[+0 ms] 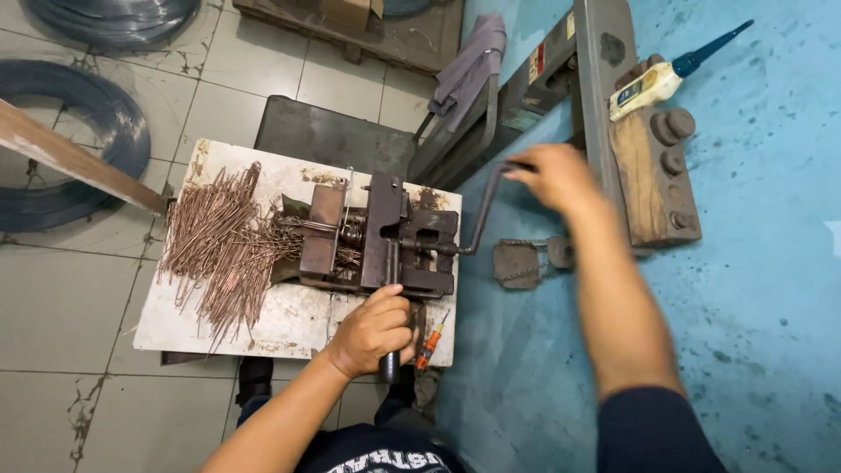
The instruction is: Operating a manual wire-processing machine to cut and bend metal wire segments.
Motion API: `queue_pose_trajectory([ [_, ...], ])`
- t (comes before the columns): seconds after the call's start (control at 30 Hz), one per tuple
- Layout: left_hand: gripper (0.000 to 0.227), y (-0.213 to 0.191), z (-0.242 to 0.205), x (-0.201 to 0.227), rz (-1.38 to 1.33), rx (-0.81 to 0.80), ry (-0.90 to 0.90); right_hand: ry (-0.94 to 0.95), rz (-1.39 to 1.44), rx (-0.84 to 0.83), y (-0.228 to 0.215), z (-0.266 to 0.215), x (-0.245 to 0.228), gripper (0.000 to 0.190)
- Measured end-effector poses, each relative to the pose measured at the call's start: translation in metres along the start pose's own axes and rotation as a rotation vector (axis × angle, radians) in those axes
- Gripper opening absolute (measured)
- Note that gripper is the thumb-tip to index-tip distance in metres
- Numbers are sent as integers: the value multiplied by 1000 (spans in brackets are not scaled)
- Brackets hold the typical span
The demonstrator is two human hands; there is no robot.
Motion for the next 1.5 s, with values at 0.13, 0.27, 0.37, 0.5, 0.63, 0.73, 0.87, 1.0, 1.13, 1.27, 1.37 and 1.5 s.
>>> queue_pose_trajectory([
  [0.13,28,4,-2,-2,-9,28,19,105,17,-50,192,22,26,22],
  [0.27,31,0,1,-3,-30,39,46,-11,-100,-477,326,-46,10,19],
  [0.37,32,0,4,-2,-33,50,50,-92,45,-633,256,-121,-51,26],
  [0.5,32,-4,5,1,-41,30,27,-62,398,-770,70,-172,-124,32],
  [0.63,29,-1,4,1,-47,-13,56,228,384,-634,-39,-146,-103,24],
  [0.73,29,-2,6,-2,-38,-24,47,126,327,-256,-65,-94,-70,32],
  [0.87,29,-2,5,0,-31,-28,47,116,84,-55,7,-7,-3,27],
  [1.0,29,-3,6,-2,-39,3,60,248,7,-133,154,48,42,27],
  [1.13,28,-1,3,-3,-45,-3,66,333,-14,-379,270,13,32,30],
  [1.27,27,-3,6,-2,-34,-5,70,86,12,-636,315,-59,-9,38],
  [1.37,27,-4,8,-2,-21,-1,68,120,121,-582,283,-90,-31,37],
  [1.5,27,0,2,-5,-39,-22,82,262,317,-525,257,-105,-53,41],
])
Point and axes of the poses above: each hand's wrist, its own z-axis towards the middle knuckle, its own y-axis out of the palm, x = y × z, the point moved 5 cm from there along z, towards the middle knuckle, and after that the axes turned 2 degrees about x, right-handed, at the moved point
